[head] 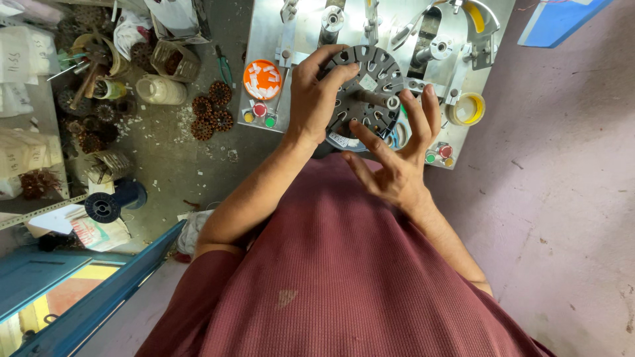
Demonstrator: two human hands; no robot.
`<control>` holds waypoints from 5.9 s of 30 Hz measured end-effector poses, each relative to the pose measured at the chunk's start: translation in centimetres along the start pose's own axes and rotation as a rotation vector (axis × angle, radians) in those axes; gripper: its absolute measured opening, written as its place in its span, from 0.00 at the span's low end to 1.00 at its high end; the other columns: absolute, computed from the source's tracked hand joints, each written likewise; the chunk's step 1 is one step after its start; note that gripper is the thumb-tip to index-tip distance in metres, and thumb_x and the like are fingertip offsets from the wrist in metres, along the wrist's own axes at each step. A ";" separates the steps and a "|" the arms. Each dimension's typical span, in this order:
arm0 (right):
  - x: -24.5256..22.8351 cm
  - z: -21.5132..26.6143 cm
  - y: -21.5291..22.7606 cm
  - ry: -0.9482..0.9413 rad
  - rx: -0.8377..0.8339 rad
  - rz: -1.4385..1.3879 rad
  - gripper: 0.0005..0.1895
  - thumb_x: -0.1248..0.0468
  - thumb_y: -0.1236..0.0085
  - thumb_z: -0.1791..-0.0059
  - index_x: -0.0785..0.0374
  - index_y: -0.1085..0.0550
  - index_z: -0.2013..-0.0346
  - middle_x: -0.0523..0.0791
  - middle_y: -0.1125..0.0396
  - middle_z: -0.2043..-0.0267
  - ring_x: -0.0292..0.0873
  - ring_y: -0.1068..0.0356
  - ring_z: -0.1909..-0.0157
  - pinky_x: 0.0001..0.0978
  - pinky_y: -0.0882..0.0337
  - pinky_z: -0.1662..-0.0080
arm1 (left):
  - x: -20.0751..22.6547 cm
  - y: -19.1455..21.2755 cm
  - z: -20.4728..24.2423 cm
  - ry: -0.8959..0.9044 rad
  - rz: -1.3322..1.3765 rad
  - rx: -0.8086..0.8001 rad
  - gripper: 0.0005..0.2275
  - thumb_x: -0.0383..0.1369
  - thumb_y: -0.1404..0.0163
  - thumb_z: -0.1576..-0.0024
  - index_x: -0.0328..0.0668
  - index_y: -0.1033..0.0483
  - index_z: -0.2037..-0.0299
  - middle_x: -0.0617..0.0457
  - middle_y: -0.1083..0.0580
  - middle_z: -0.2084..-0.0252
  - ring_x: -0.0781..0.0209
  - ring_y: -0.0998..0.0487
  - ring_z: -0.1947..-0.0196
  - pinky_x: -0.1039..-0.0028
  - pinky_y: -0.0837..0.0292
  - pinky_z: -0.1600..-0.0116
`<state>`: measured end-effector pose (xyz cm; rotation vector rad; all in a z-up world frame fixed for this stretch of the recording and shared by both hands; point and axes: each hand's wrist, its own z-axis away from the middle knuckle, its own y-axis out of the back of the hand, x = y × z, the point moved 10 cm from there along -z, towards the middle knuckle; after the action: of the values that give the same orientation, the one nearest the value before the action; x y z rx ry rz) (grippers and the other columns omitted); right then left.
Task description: The person assembles a motor component by placing a stator into a machine, inserting a metal part into a jig, and adjusting the setup. They then manipulate a small cylindrical object within the jig, repeatedly adjusting and repositioning it.
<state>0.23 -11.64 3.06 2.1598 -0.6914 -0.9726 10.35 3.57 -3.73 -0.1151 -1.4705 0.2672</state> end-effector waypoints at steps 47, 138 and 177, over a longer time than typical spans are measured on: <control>-5.3 -4.0 0.1 0.136 -0.027 -0.230 0.32 0.69 0.27 0.53 0.59 0.31 0.37 0.50 0.35 0.47 0.49 0.30 0.52 0.41 0.27 0.52 | -2.9 5.1 2.5 0.208 0.196 -0.077 0.08 0.34 0.52 0.42 0.35 0.27 0.62 0.57 0.28 0.66 0.70 0.28 0.65 0.79 0.33 0.58; 26.6 16.1 -11.8 -0.703 -0.047 0.197 0.19 0.64 0.35 0.54 0.61 0.26 0.49 0.49 0.37 0.45 0.55 0.38 0.42 0.49 0.37 0.44 | -13.8 3.9 -0.1 0.216 -0.339 -0.107 0.16 0.45 0.57 0.27 0.37 0.31 0.49 0.58 0.35 0.58 0.71 0.36 0.58 0.78 0.38 0.50; 31.6 19.7 -10.0 -0.753 -0.037 -0.166 0.15 0.68 0.43 0.48 0.68 0.31 0.47 0.55 0.37 0.52 0.59 0.32 0.52 0.49 0.31 0.51 | -13.3 -7.2 4.4 0.019 -0.546 0.124 0.19 0.48 0.57 0.32 0.37 0.27 0.56 0.53 0.26 0.65 0.64 0.26 0.63 0.71 0.29 0.56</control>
<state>5.06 -33.69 -28.17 1.8066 -0.8215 -1.9051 5.76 -7.03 -14.39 0.3801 -1.4050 -0.0878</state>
